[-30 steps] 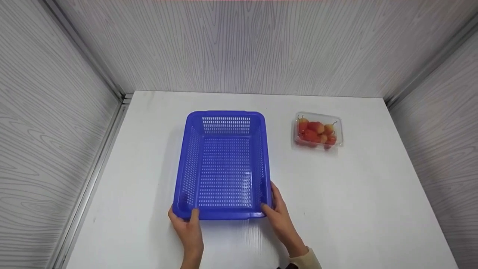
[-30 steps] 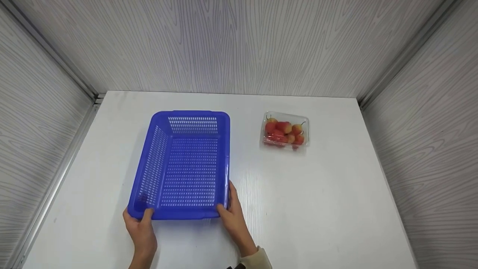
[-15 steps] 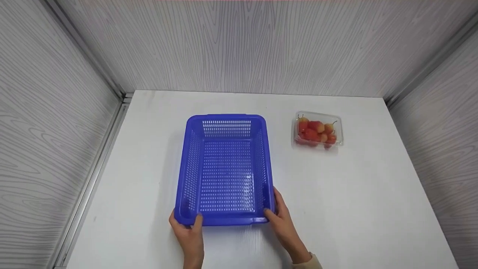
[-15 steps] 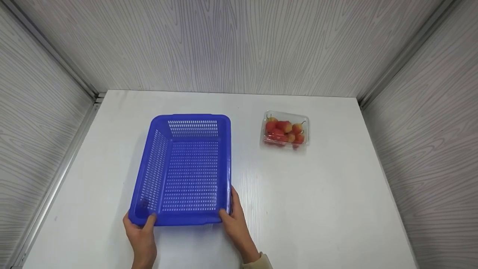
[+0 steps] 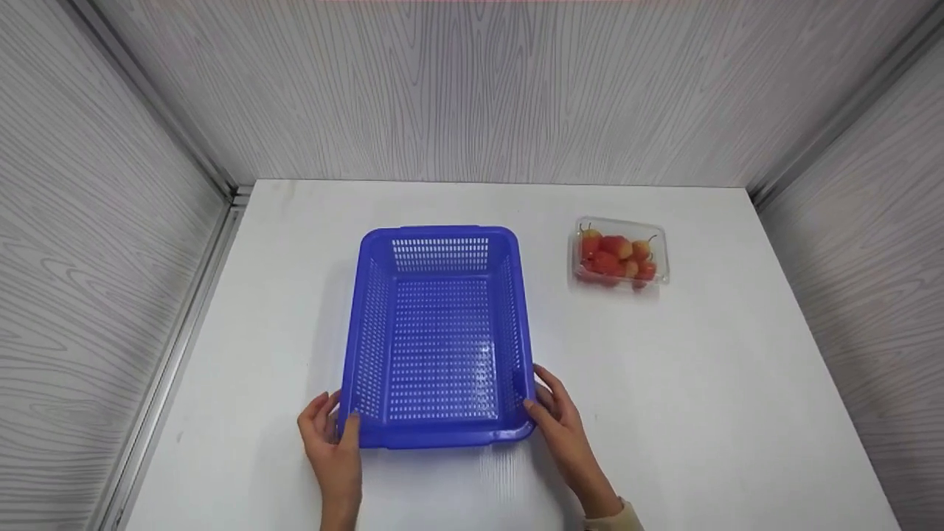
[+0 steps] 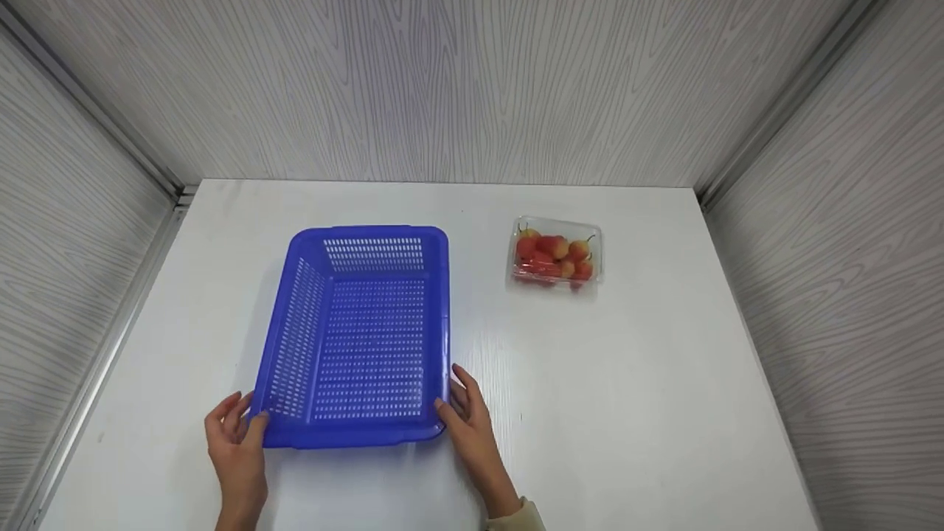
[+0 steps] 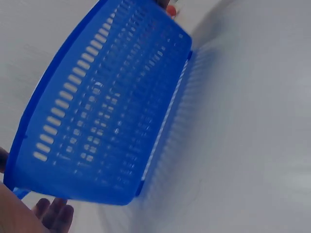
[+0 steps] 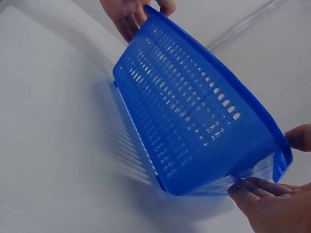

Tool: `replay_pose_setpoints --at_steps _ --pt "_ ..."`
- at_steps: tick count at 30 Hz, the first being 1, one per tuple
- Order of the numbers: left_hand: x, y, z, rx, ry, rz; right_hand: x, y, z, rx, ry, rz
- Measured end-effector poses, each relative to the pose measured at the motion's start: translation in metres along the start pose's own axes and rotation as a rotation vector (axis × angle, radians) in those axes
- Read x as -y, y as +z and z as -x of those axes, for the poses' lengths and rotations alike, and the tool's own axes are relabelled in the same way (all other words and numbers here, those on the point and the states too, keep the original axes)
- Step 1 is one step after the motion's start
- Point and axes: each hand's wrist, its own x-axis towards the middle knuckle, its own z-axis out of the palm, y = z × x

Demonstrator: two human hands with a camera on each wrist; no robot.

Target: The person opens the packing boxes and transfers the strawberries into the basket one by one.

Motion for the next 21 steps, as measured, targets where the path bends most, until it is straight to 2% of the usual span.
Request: replay_pose_setpoints --at_steps 3,8,12,14,16,21 --pt "-0.008 -0.009 -0.015 0.076 0.077 -0.095 0.006 -0.010 -0.002 -0.007 -0.044 -0.008" --pt "-0.031 -0.016 -0.035 0.308 0.194 -0.423 0.016 -0.026 -0.009 0.007 -0.129 0.024" --pt "-0.060 -0.012 -0.041 0.476 0.253 -0.685 0.025 -0.039 -0.017 0.021 -0.158 0.052" --pt "-0.077 -0.006 -0.040 0.536 0.282 -0.769 0.031 -0.045 -0.021 0.003 -0.173 0.070" --pt "-0.095 0.003 -0.036 0.596 0.315 -0.810 0.039 -0.054 -0.026 -0.046 -0.192 0.089" --pt "-0.127 0.030 -0.022 0.793 0.389 -0.685 0.055 -0.079 -0.039 -0.236 -0.286 0.043"
